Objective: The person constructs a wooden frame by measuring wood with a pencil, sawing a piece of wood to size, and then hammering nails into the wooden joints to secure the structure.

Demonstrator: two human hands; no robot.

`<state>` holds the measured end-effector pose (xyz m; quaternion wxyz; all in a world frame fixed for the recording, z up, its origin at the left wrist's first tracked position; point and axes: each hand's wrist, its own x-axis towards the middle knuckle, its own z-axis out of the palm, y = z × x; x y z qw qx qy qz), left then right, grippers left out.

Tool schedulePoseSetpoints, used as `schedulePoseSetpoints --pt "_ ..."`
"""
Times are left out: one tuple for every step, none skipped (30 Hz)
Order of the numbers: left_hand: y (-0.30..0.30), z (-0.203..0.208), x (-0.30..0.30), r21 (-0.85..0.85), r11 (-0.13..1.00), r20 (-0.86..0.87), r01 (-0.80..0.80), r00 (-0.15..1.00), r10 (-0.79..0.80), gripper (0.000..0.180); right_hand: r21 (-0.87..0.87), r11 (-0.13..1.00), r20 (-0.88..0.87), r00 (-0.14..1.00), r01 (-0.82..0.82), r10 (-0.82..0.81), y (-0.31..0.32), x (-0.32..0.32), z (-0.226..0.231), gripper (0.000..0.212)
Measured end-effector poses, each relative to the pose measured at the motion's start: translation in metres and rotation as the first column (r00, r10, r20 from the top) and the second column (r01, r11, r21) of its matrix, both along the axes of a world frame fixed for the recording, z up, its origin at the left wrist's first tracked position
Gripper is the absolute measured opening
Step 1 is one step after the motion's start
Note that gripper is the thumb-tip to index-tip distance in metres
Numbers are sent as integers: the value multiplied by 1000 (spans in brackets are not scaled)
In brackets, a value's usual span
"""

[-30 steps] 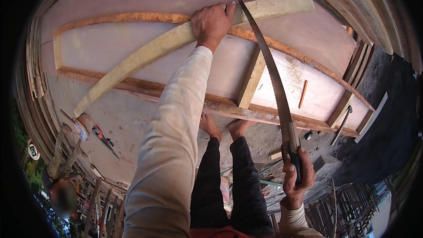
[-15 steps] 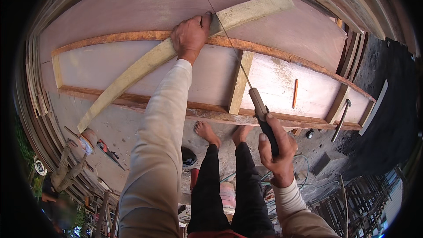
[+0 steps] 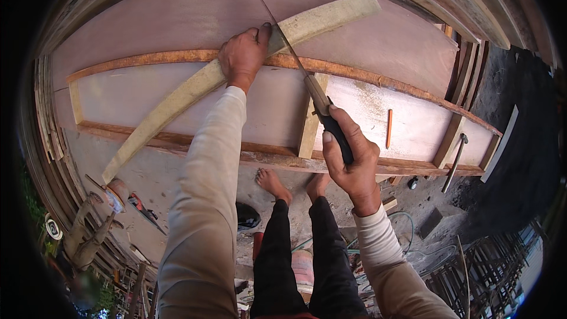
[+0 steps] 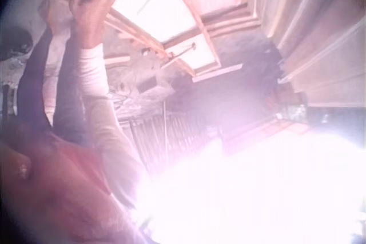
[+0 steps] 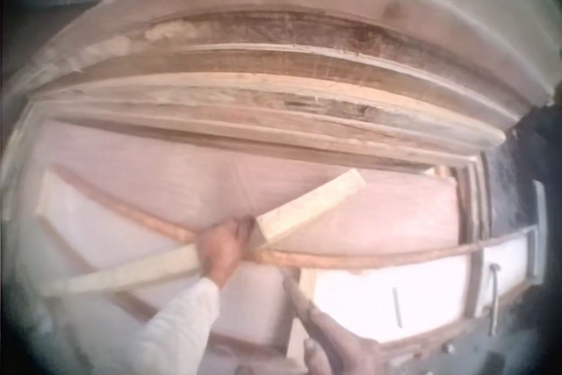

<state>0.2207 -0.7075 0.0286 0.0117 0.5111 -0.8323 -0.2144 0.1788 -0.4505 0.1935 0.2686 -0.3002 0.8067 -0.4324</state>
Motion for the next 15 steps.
schedulePoseSetpoints --pt "1 3 2 5 1000 4 1 1000 -1 52 35 999 -13 1000 -1 2 5 5 8 44" --pt "2 5 3 12 1000 8 1 1000 -2 52 71 997 -26 1000 -3 5 20 12 18 44" --pt "3 6 5 29 1000 24 7 1000 -8 53 82 996 -94 995 -36 44 50 23 31 44" --pt "2 9 2 40 999 35 12 999 -13 53 88 994 -166 982 -70 84 85 32 48 44" --pt "0 11 1 53 998 48 17 999 -20 54 108 990 -196 974 -94 114 115 39 73 44" --pt "-2 16 -3 41 999 35 16 999 -17 54 125 985 -229 963 -118 144 125 39 90 44" --pt "-4 21 -6 28 1000 21 15 1000 -15 54 109 987 -222 965 -118 140 122 35 81 44" --pt "2 20 -3 36 999 15 23 1000 -24 54 113 987 -205 970 -110 132 105 33 71 44" --pt "9 12 3 46 999 14 19 1000 -19 53 117 988 -188 975 -100 121 85 31 58 44" --pt "3 8 5 24 1000 4 6 1000 -6 53 103 992 -114 990 -73 84 49 23 38 44" --pt "0 7 1 10 1000 -16 -1 1000 1 53 99 994 -48 998 -39 44 16 11 19 43" --pt "1 9 0 25 1000 -14 -6 1000 7 53 96 995 17 1000 -10 8 -2 6 1 43" --pt "2 11 -1 41 999 -13 -11 1000 12 53 99 995 21 1000 17 -19 -1 8 9 42" --pt "4 12 -2 58 998 -10 -16 1000 16 53 103 994 25 999 43 -46 5 12 20 42" --pt "4 11 5 63 998 3 -5 1000 5 54 102 995 -66 998 -16 22 32 25 32 42"
